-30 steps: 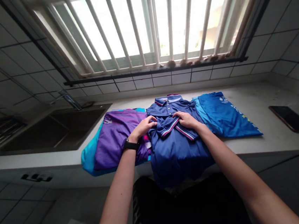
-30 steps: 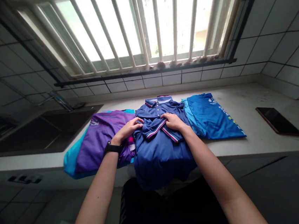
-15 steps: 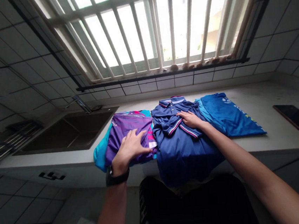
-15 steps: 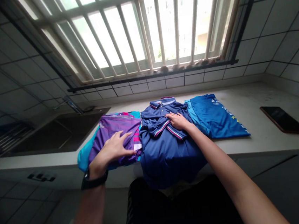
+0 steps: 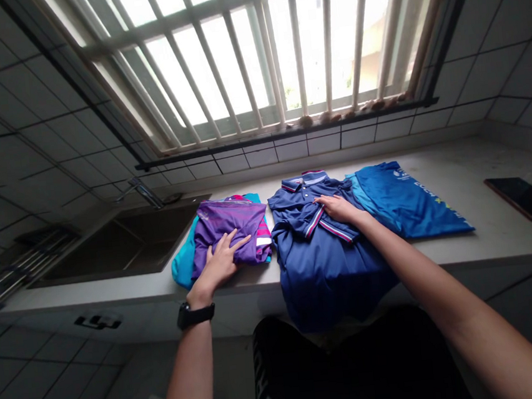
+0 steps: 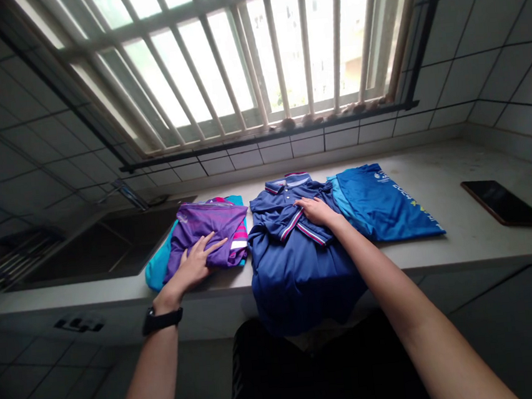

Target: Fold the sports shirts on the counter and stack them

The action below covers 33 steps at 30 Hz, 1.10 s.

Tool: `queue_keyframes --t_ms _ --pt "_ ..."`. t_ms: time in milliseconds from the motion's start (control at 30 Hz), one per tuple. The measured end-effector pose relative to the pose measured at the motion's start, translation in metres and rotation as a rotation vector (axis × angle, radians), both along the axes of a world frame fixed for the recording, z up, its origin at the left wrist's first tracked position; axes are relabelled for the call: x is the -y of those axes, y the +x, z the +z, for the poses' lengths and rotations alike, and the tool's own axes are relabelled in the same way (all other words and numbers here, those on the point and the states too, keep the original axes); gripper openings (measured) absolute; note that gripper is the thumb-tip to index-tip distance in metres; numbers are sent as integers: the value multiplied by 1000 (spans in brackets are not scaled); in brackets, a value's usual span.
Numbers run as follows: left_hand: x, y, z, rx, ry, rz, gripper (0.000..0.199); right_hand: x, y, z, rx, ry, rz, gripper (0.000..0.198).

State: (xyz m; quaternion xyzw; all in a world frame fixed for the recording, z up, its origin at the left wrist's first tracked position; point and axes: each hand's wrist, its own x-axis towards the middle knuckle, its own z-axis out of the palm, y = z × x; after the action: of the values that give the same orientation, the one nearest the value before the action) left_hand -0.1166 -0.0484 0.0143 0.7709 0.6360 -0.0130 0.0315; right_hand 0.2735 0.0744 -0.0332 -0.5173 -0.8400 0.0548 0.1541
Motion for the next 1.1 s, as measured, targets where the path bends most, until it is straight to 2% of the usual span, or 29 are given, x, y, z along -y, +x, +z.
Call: queue_keyframes --t_ms 167,333,433,567,667,767,933,1100 --pt "-25 -18 7 -11 -63 -55 72 15 -12 6 -11 -70 -132 56" --pt "-34 -28 20 9 -89 -78 77 25 -19 3 -88 -93 -219 62" --pt "-31 -3 35 148 -99 -126 85 23 -16 0 -89 -85 -189 62" --pt "-42 57 48 414 -66 -344 57 16 -12 0 -74 -68 -139 62" --pt "-67 93 38 455 -53 -283 35 10 -10 1 -49 -71 -132 63" --pt "-88 108 16 415 -28 -260 25 4 -8 0 -33 -70 -139 64" --pt "-88 103 -13 456 159 -244 26 -10 -3 -2 -23 -55 -139 62" --pt "-82 97 -20 544 218 -288 39 -29 0 5 -22 -52 -194 65"
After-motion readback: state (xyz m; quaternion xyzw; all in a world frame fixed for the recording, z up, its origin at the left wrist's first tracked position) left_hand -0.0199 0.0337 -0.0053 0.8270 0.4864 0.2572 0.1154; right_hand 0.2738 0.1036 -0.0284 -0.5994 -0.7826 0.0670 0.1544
